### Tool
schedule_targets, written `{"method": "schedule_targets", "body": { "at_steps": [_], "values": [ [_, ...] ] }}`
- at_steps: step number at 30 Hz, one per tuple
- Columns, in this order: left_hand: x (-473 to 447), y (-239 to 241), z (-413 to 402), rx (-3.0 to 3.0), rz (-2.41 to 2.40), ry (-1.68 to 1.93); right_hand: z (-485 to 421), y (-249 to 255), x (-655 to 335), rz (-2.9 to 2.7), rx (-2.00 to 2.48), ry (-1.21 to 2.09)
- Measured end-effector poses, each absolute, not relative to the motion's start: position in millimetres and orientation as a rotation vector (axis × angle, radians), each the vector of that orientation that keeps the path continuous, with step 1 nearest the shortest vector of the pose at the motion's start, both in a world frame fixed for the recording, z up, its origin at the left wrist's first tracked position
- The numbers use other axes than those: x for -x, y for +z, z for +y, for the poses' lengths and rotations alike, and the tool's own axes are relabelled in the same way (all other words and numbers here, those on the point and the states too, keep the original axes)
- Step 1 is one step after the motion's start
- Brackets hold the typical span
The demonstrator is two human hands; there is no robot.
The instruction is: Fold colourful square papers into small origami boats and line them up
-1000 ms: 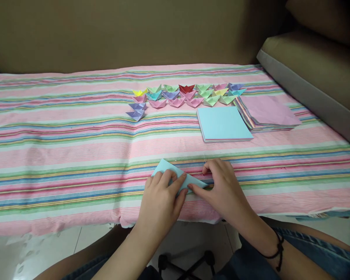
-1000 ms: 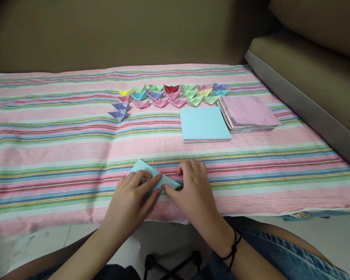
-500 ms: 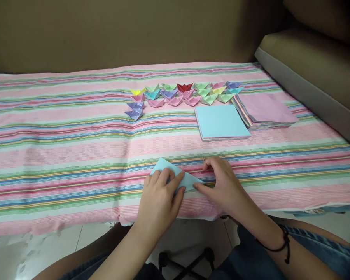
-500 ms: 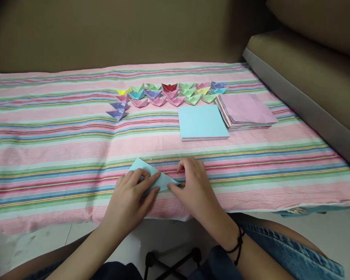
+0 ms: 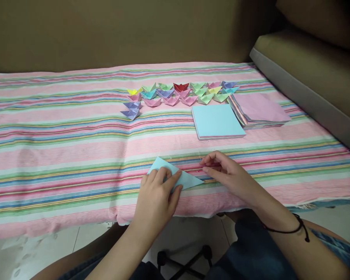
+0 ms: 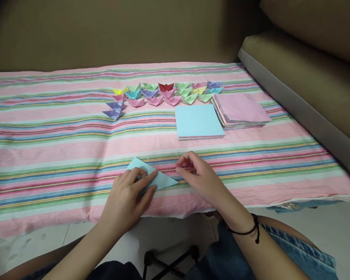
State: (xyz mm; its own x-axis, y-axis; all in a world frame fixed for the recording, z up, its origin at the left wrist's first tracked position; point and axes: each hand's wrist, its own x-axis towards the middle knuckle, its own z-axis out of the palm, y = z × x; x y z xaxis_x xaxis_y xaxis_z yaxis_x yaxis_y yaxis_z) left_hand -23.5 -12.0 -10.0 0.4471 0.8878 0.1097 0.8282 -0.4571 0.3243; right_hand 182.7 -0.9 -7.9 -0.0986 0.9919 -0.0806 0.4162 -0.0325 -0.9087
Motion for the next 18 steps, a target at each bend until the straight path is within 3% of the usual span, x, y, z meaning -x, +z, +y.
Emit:
{"method": "schedule_targets", "body": {
  "at_steps": [6, 18],
  "values": [
    [23.2, -9.6, -13.1, -2.486, 1.495, 0.418, -5.8, -13.0, -157.8, -1.866, 1.421, 0.667],
    [28.0, -10.3, -17.0, -2.406, 1.474, 0.458, -5.2, -27.7, -157.3, -1.981, 1.339, 0.542]
  ]
}}
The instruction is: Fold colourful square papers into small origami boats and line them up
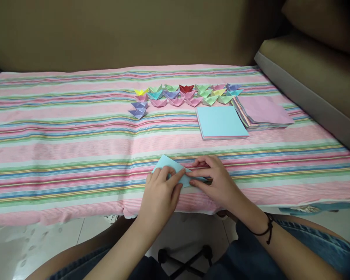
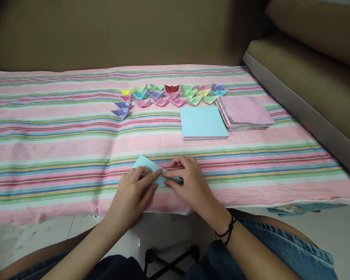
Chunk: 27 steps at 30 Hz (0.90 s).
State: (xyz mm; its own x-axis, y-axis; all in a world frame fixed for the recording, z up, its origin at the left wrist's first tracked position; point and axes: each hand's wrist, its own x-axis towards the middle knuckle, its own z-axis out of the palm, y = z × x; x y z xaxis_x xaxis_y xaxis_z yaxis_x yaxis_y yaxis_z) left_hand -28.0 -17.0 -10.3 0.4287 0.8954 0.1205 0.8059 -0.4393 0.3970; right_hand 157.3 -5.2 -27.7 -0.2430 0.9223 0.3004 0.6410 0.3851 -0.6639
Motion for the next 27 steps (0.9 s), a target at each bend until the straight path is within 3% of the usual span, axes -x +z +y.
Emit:
{"method": "schedule_targets", "body": {
  "at_steps": [10, 22, 27],
  "values": [
    [53.7, -4.0, -10.9, -2.076, 1.233, 0.535, -4.4, -25.8, -157.8, -2.008, 1.344, 0.555],
    [52.3, -2.7, -21.5, -2.578, 1.197, 0.505, -2.3, -12.2, -160.8, -2.395, 0.956, 0.301],
    [52.6, 11.7, -17.5, -2.421, 1.210, 0.731, -7.4, 4.3, -154.8, -2.320, 0.952, 0.252]
  ]
}}
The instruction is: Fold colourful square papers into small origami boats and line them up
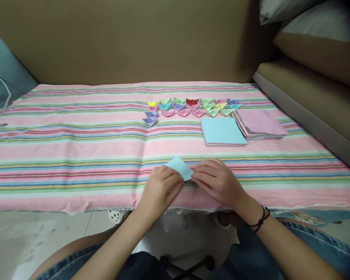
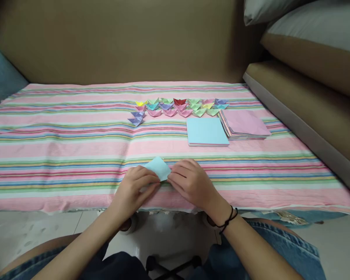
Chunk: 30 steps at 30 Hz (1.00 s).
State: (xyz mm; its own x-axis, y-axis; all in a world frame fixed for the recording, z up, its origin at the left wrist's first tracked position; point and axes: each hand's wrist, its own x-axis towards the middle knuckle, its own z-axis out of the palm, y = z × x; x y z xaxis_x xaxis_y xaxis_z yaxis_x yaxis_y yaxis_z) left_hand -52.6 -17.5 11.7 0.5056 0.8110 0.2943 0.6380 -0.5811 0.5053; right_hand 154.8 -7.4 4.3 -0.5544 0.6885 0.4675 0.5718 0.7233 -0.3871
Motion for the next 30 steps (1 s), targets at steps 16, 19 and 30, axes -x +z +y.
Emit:
{"method": "schedule_targets", "body": {
  "at_steps": [16, 19, 30],
  "values": [
    [39.4, 30.0, -23.2, -1.673, 1.144, 0.609, -17.9, 31.1, -144.4, -2.024, 1.096, 1.143],
    [40.3, 30.1, -23.1, -1.694, 1.127, 0.572, -18.7, 29.0, -144.3, -2.027, 1.101, 1.142],
    [65.1, 40.9, -8.5, -1.613, 1.264, 0.565, -7.5, 33.6, -169.8, -1.968, 1.297, 1.181]
  ]
}}
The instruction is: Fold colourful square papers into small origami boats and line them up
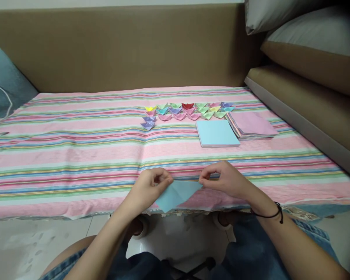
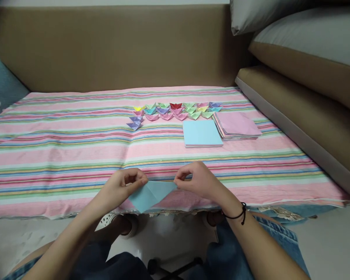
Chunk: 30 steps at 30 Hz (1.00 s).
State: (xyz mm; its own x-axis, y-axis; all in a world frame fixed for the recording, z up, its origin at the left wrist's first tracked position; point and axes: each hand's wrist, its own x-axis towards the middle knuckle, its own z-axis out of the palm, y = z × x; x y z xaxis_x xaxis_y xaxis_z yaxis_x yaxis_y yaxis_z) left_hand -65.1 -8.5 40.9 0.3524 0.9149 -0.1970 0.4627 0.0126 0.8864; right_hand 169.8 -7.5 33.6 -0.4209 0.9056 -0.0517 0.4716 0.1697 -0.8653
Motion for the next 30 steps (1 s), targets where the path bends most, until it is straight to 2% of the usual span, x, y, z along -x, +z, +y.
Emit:
{"method": "schedule_targets", "body": {
  "at_steps": [8, 14, 22, 30],
  "values": [
    [79.0, 36.6, -4.4, -1.430, 1.292, 0.684, -2.7, 31.7, -184.4, -1.543, 1.304, 1.222],
    [62.8, 31.7, -9.4, -1.427, 1.182, 0.597, -9.8, 23.1, -157.1, -1.746, 1.181, 1.433],
    [46.8, 31.1, -12.7, -1.640, 1.157, 0.581, -11.3, 20.6, -142.9, -1.892, 1.128, 1.253],
    [59.0, 39.6, -6.7, -1.525, 1.195, 0.617, -3.3, 28.8, -166.2, -1.702, 1.218, 1.353]
  ]
}}
